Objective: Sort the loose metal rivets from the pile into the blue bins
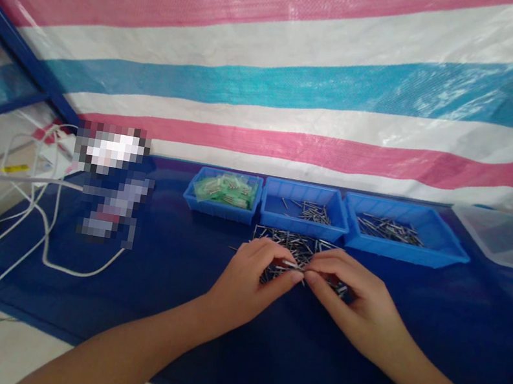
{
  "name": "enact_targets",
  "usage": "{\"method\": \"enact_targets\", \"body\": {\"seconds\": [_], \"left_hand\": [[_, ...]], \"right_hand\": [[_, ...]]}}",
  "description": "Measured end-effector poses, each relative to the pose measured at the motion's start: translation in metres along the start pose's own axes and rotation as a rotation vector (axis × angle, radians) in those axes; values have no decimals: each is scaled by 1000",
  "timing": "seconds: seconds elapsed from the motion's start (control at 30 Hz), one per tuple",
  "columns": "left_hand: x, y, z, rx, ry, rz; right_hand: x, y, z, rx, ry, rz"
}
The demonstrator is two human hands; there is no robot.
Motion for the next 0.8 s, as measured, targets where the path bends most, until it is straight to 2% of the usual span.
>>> {"method": "enact_targets", "body": {"seconds": [0.07,0.13,0.23,0.33,0.4,0.53,0.7,0.8], "left_hand": [[1,0,1,-11,86,51],[1,-1,2,-24,196,112],[-1,-3,6,-45,338,218],[-3,-5,9,-61,416,283],[-3,-5,11,-65,444,292],[-4,-4,12,-53,461,278],[-6,-3,11,-26,494,259],[-6,-2,9,-27,523,250]], "right_hand": [[11,4,-8,28,-97,-80],[28,8,-23,10,-215,-218],[55,12,-53,-94,-442,-398],[71,14,-77,-183,-667,-348],[74,14,-83,-211,-740,-343],[67,12,-71,-152,-734,-357],[44,11,-38,81,-642,-336],[27,9,-21,187,-523,-262]]}}
Point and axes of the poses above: each hand's wrist, its own y-axis towards the middle knuckle, its own x-axis out of the back of the hand, z = x × y, the point moved 2 cm from there along y, towards the middle knuckle, and after that the axes turned 2 degrees about -y, right-handed, at the moved point
